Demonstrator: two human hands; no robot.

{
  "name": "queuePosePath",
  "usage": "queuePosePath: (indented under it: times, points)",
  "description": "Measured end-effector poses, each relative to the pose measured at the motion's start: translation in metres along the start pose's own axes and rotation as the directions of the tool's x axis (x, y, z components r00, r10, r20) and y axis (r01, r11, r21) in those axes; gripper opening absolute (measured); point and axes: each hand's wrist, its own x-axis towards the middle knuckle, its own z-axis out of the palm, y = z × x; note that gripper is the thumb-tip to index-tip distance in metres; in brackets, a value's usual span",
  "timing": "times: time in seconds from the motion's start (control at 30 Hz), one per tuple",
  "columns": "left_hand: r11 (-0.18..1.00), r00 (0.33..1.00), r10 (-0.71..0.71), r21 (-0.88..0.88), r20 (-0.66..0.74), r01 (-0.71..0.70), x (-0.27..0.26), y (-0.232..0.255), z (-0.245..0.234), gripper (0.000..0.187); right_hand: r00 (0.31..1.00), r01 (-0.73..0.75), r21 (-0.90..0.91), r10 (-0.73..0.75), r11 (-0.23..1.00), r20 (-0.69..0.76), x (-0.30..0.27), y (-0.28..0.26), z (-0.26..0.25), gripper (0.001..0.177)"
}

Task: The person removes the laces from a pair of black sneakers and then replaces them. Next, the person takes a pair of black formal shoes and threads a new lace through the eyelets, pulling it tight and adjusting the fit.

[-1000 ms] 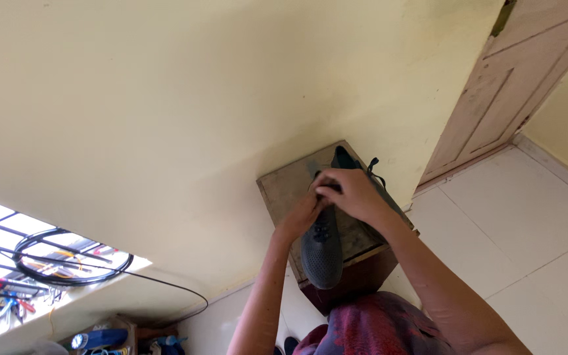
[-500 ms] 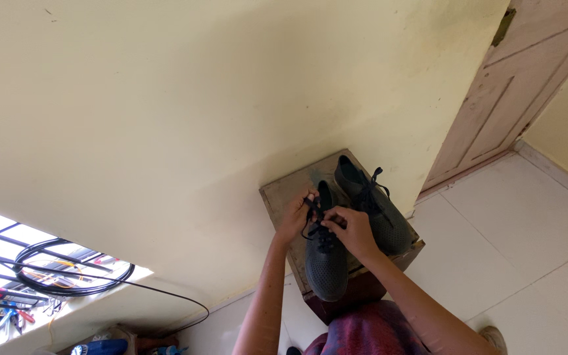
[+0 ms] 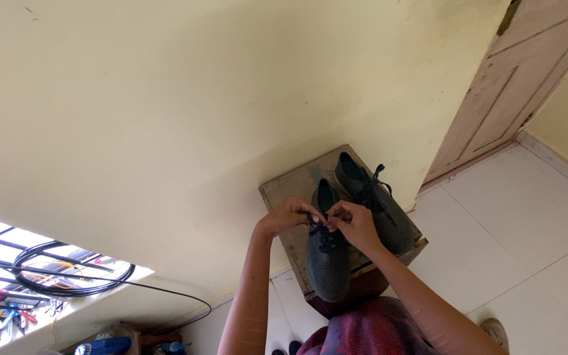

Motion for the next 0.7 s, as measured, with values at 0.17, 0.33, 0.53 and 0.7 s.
queuePosePath:
  times: [0.17,0.33,0.53,0.7]
  points:
    - [0.948,0.997,-0.078,0.308,-0.011,0.077,-0.003,0.011,0.006,0.037,1.0,0.023,0.013,-0.023,1.0,0.014,-0.001,-0.015,0.001,0.005]
    - [0.99,0.999,0.014,0.141,-0.047,-0.007,-0.003,0.017,0.011,0.026,0.997,-0.052,-0.125,0.044,0.991,-0.063,-0.019,-0.044,-0.008,0.023]
    - [0.997,0.992,-0.025,0.067,-0.122,0.033,0.005,-0.009,0.019,0.036,0.967,0.217,-0.427,-0.255,0.878,-0.031,-0.033,-0.042,-0.007,0.017]
    - [0.995,0.982,0.063,-0.06,-0.177,-0.075,0.004,-0.026,0.028,0.032,0.987,0.124,-0.469,-0.159,0.875,-0.035,-0.024,-0.036,0.003,0.008]
